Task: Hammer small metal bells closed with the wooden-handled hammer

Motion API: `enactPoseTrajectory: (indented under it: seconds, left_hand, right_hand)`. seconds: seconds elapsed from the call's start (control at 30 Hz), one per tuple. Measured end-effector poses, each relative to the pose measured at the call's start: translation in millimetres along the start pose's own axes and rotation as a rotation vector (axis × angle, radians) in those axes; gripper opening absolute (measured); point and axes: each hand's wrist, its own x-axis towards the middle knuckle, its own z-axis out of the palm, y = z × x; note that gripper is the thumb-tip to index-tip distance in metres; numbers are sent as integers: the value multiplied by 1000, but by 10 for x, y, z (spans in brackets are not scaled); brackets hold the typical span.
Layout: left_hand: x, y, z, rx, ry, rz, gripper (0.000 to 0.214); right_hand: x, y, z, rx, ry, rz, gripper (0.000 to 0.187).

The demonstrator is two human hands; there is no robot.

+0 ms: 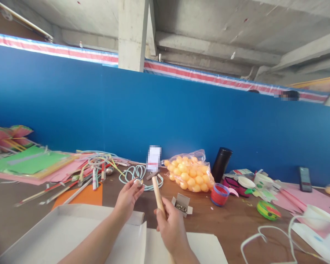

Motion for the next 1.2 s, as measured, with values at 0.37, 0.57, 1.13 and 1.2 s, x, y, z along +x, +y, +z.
enactPoseTrajectory:
  seconds: [0.37,0.57,1.13,1.2]
  left_hand:
    - [-69,60,-14,-191,-211,-146,18]
    - [-133,106,32,-185,-235,-203,25]
    - [-159,131,32,-171,-285,-260,24]
    - [-157,123,26,-169,-283,-253,24]
  right_hand:
    - [56,257,21,-385,-47,44,30]
    - [43,181,17,-477,-50,6,28]
    - [51,183,10,-532,-24,28,27]
    - [59,197,10,-531,-18,10,28]
